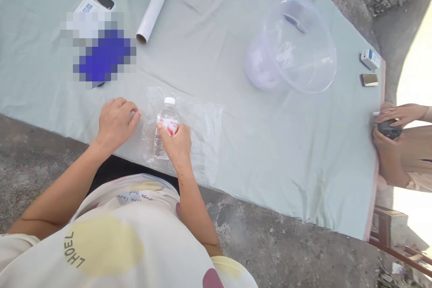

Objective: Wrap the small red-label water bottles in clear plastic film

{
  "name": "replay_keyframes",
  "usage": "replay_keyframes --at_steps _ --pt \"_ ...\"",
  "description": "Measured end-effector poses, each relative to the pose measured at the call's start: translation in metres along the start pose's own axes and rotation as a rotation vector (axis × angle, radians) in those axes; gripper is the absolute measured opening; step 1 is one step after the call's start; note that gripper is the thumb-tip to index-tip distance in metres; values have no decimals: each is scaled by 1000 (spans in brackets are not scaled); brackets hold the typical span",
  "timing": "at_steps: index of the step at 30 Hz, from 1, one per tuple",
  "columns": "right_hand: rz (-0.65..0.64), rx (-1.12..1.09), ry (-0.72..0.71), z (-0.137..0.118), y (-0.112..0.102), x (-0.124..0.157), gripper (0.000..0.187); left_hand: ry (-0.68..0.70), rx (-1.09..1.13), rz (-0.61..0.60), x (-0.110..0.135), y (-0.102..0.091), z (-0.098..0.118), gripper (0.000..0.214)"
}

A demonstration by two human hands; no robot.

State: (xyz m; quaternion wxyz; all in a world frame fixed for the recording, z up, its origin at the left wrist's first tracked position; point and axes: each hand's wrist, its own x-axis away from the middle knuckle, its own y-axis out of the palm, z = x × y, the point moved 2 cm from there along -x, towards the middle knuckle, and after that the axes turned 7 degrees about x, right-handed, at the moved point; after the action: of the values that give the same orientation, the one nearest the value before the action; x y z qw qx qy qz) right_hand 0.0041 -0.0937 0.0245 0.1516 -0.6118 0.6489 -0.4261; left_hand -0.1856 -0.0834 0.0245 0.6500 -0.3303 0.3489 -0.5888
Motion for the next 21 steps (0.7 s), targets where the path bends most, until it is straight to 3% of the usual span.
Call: replay_keyframes --at_steps 5,8,13,16,21 --pt "19 14 -8 -2 4 2 56 97 -46 -161 74 15 13 23" --pt "-27 -15 -62 -5 3 5 62 146 -47 -181 96 20 18 18" --pt "-241 5 -124 -8 -4 21 106 101 61 -206 100 17 15 18" --pt "-266 57 -202 -11 -6 28 105 51 108 -243 99 15 13 18" --pt "-186 117 -208 -17 2 30 97 9 163 -272 101 14 14 15"
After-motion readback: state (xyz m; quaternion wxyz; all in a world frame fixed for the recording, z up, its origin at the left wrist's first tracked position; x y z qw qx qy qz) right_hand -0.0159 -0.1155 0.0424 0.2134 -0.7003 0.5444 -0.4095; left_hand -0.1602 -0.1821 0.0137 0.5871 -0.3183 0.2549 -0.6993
